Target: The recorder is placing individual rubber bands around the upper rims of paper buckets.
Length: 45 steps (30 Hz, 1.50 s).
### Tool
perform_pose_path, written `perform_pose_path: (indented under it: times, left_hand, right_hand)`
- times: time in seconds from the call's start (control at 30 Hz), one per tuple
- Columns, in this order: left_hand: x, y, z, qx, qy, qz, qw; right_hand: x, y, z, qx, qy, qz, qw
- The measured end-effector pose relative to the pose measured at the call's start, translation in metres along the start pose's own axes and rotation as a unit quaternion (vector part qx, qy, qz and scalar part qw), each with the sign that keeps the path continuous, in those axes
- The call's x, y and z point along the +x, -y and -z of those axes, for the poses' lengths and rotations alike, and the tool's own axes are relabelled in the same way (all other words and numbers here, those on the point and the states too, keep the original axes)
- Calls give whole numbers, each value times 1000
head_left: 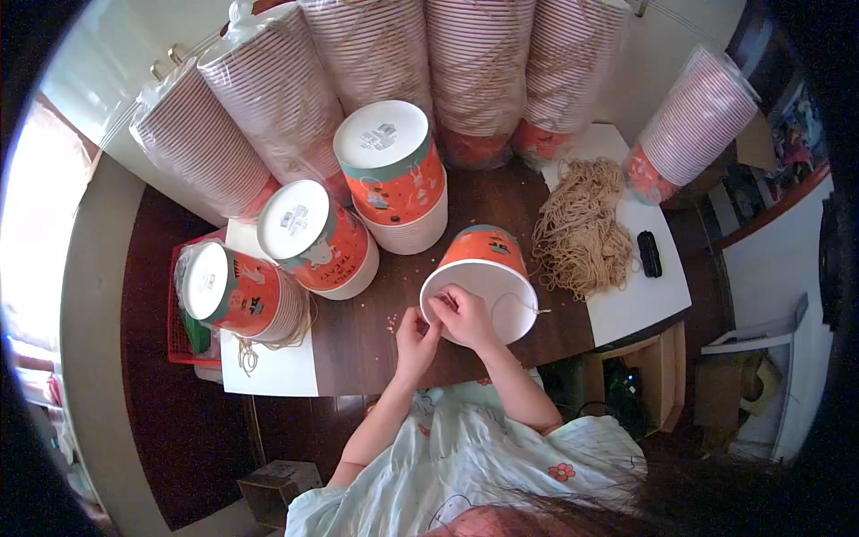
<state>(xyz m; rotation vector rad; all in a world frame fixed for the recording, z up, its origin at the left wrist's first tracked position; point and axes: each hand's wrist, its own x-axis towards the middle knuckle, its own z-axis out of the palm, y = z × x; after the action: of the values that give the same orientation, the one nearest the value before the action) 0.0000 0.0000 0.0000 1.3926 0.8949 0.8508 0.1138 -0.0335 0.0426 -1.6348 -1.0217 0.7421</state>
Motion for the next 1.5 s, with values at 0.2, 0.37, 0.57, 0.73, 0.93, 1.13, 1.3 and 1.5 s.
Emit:
perform_pose_path:
  times: [0.2, 0.37, 0.57, 0.73, 0.93, 1.13, 1.3, 1.5]
  left_hand:
    - [1, -4, 2, 6, 3, -4, 1000]
    - [-1, -15, -1, -16, 8, 3, 1000]
    - [0, -8, 1, -7, 7, -5, 1000]
    - [0, -8, 0, -4, 5, -7, 1000]
    - [-2, -7, 2, -23, 16, 8, 1000]
    - [-3, -11, 8, -18, 25, -76, 997]
    - [-6, -25, 9, -151, 12, 44, 987]
    - [-8, -33, 4, -47, -8, -58, 997]
  right_hand:
    - [4, -5, -6, 33, -15, 15, 999]
    - [5, -10, -8, 52, -22, -8, 998]
    - [5, -14, -11, 37, -36, 10, 999]
    - [5, -12, -10, 47, -32, -1, 998]
    - [2, -12, -11, 49, -29, -2, 998]
    - [2, -12, -6, 66, -14, 29, 997]
    - [2, -11, 2, 80, 31, 30, 996]
    - [2, -1, 11, 75, 82, 6, 994]
